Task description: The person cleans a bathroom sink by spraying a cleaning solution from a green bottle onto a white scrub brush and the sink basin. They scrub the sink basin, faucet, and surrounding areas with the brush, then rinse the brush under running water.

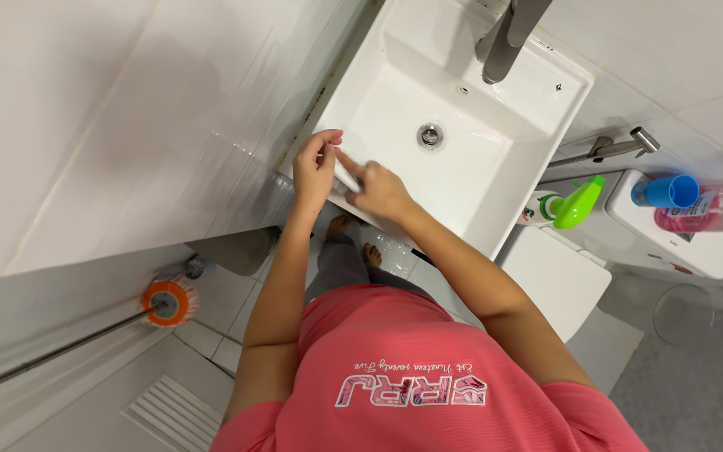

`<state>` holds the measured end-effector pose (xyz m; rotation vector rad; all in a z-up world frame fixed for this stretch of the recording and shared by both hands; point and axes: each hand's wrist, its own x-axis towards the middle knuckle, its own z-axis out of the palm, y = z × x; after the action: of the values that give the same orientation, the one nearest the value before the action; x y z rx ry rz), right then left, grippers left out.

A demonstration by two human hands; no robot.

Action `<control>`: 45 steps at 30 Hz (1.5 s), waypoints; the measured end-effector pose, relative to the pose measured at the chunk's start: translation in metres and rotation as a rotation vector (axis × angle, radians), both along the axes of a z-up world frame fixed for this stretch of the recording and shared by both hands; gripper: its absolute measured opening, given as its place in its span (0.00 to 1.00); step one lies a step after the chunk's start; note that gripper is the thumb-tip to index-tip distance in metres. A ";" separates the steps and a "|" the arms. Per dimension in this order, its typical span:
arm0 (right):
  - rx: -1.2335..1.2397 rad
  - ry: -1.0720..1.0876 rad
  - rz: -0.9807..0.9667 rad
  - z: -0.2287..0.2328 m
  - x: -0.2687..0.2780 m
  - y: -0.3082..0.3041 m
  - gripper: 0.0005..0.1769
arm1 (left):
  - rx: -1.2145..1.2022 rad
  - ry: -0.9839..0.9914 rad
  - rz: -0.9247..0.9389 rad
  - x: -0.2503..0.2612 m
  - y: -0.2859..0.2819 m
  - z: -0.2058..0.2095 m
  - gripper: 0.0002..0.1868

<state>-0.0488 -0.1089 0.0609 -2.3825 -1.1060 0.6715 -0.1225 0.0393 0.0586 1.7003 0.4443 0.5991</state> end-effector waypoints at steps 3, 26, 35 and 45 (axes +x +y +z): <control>0.121 -0.409 0.000 0.009 -0.043 -0.035 0.52 | -0.068 0.048 -0.003 -0.008 0.005 -0.004 0.13; -0.109 -0.786 -0.474 0.000 -0.115 -0.087 0.41 | 0.095 0.102 -0.574 0.008 0.009 -0.017 0.13; -0.094 -0.858 -0.638 -0.046 -0.121 -0.067 0.42 | 0.211 0.088 -0.591 0.015 -0.017 -0.030 0.10; -0.085 -0.671 -0.808 -0.028 -0.118 -0.151 0.42 | 0.222 -0.028 -0.848 0.039 -0.148 -0.004 0.12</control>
<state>-0.1664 -0.2599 0.0329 -2.8764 -0.2116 -0.3860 -0.0834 -0.1087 0.0550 1.8836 -0.3833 0.0435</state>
